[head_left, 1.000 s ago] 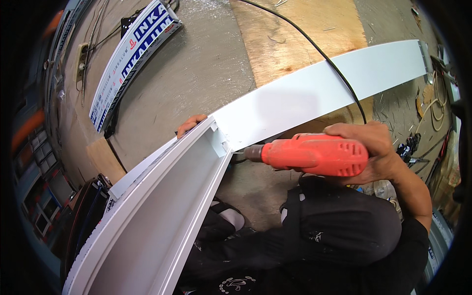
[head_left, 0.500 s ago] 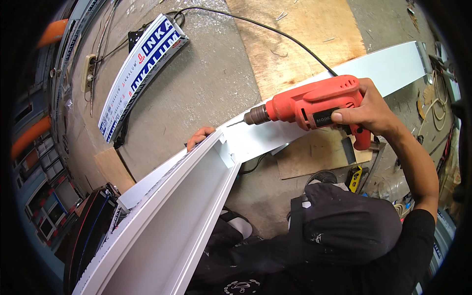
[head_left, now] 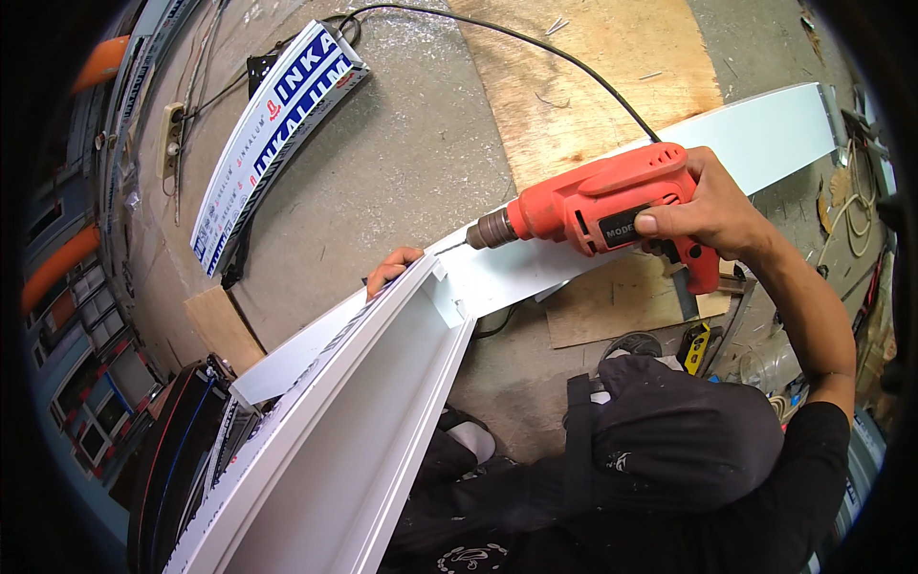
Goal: The person removes protective film from aluminum profiles, positions two pieces at a right angle, and uses a red power drill to fasten them together. They then use a yellow corner clamp to secure the joint while continuing to drill additional fasteners.
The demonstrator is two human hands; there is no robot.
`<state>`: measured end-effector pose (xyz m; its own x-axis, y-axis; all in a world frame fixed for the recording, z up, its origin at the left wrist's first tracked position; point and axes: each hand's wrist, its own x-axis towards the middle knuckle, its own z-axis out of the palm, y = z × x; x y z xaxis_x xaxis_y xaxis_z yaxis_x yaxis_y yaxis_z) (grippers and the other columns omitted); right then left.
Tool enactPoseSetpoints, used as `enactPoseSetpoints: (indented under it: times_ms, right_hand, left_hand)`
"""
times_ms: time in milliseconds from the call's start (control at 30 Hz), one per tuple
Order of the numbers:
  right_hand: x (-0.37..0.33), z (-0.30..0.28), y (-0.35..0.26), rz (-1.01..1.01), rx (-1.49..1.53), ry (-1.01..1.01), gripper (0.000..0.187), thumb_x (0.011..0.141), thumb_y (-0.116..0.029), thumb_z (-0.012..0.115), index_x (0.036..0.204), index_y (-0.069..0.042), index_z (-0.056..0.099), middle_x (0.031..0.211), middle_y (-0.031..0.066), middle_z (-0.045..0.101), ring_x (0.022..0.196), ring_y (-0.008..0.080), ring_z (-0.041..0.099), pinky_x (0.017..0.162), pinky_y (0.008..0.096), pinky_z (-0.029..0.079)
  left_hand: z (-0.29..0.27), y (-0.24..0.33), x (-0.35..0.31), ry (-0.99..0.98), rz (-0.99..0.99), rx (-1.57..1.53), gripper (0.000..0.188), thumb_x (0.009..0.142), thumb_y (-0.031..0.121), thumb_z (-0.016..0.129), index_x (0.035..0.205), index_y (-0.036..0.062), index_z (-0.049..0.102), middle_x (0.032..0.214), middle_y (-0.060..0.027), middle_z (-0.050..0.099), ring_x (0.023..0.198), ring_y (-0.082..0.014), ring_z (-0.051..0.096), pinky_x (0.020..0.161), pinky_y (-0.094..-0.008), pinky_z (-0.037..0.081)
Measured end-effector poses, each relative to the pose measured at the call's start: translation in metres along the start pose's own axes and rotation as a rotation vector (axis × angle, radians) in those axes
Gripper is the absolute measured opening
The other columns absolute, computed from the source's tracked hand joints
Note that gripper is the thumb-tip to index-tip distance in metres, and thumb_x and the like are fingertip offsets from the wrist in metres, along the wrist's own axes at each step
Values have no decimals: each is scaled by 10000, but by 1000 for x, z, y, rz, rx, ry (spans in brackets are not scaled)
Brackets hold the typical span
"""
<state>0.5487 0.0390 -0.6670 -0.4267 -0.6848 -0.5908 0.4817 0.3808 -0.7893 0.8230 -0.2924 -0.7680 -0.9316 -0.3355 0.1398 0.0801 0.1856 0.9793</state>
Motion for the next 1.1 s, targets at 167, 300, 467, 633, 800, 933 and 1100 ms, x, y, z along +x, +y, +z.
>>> enactPoseSetpoints:
  times_ms: [167, 300, 467, 633, 800, 933, 1100]
  right_hand:
    - [2, -1, 1, -2, -18, -2, 553, 780, -242, 888, 1206, 47, 687, 951, 88, 740, 747, 122, 681, 663, 276, 584]
    - [3, 1, 1, -4, -15, 2, 556, 774, -242, 893, 1203, 50, 692, 956, 87, 743, 745, 114, 675, 674, 267, 577]
    - [6, 2, -1, -14, -55, -6, 551, 773, -226, 885, 1211, 47, 692, 952, 79, 742, 744, 106, 668, 686, 263, 565]
    - [12, -1, -11, 17, -180, -23, 526, 767, -209, 868, 1204, 30, 698, 957, 60, 737, 755, 98, 660, 678, 265, 551]
    - [16, 2, -24, -42, -182, -27, 541, 725, -216, 889, 1177, 17, 707, 960, 43, 735, 808, 107, 650, 729, 268, 543]
    - [19, 3, -29, -47, -252, -26, 553, 696, -220, 903, 1159, 16, 711, 994, 47, 738, 867, 111, 650, 787, 275, 540]
    - [21, 4, -26, -152, -287, -32, 543, 684, -213, 912, 1133, 20, 714, 1018, 50, 740, 907, 113, 662, 828, 281, 544]
  left_hand:
    - [-3, 0, -2, 0, -63, -43, 242, 967, 263, 665, 1001, 70, 523, 978, -220, 663, 833, -259, 667, 746, -363, 559]
    - [-2, -10, -12, 81, -12, 21, 219, 978, 244, 644, 998, 68, 514, 994, -213, 666, 847, -234, 660, 736, -352, 550]
    - [7, -24, -18, 278, -52, 37, 200, 999, 232, 615, 1006, 67, 503, 990, -191, 670, 837, -203, 646, 751, -344, 525]
    - [6, -10, -20, 227, -221, -12, 206, 978, 211, 657, 988, 70, 508, 997, -175, 681, 848, -220, 649, 845, -353, 494]
    - [-6, -7, -13, 40, -20, 78, 240, 912, 157, 737, 975, 78, 518, 1032, -156, 696, 887, -238, 664, 903, -384, 463]
    - [-9, -9, -13, 24, -53, 260, 279, 889, 166, 729, 983, 57, 490, 974, -190, 682, 847, -253, 663, 843, -372, 475]
    - [3, -12, -9, 105, 74, 120, 275, 904, 177, 633, 968, 6, 428, 855, -275, 647, 714, -254, 652, 653, -324, 551]
